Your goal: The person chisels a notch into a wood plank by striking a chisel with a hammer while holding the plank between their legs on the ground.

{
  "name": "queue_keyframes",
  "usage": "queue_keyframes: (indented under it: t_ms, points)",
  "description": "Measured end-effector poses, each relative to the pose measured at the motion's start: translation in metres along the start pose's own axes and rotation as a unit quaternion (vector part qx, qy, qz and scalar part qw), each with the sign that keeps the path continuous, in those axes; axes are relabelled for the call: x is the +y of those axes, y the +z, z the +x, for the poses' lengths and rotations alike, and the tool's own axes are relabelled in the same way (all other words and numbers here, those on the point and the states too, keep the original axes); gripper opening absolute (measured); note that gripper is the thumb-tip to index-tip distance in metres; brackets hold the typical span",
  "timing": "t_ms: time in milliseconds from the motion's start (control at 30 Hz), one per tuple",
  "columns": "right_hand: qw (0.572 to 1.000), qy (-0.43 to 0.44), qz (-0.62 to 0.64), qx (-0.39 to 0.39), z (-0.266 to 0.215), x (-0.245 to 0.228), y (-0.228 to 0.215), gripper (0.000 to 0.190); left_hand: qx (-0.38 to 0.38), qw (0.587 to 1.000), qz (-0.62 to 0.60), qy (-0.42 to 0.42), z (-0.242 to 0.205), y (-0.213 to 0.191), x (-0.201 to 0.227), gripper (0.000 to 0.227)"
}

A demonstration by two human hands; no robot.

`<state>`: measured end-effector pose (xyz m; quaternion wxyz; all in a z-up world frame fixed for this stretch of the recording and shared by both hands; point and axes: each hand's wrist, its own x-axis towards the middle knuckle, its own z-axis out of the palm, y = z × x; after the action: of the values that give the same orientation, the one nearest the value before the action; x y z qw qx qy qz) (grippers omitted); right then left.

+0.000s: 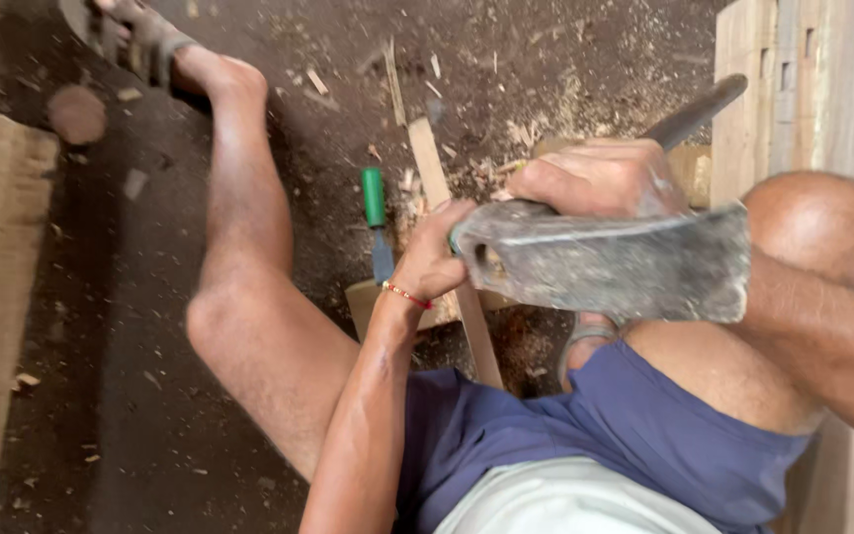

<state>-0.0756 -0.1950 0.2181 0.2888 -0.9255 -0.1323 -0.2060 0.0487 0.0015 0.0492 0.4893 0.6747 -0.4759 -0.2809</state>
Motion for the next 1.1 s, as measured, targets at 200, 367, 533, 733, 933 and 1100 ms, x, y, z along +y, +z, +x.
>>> queue_keyframes:
  t_ms: [200,367,533,733,933,1100]
  points:
    - [0.974,0.226,0.019,-0.020,-0.008,0.007,0.000,0.036,-0.002,0.987,-0.133,-0.089,0.005,-0.008,0.020,0.018]
    - [0.972,0.235,0.003,0.026,-0.016,0.008,0.007,0.024,0.208,0.939,-0.268,-0.051,-0.008,-0.026,0.053,0.026]
    - [0.952,0.299,0.052,0.048,-0.024,0.018,0.002,0.029,0.271,0.924,-0.267,-0.030,-0.015,-0.040,0.065,0.025]
    - [0.943,0.324,0.066,0.045,-0.024,0.022,0.008,0.030,0.264,0.911,-0.308,-0.073,-0.026,-0.032,0.044,0.023]
    - [0.931,0.355,0.083,0.027,-0.014,0.020,0.011,0.031,0.202,0.934,-0.279,-0.097,-0.024,-0.030,0.042,0.023]
    - [0.966,0.253,0.045,0.023,-0.014,0.009,0.011,0.029,0.149,0.958,-0.245,-0.011,-0.022,-0.022,0.047,0.019]
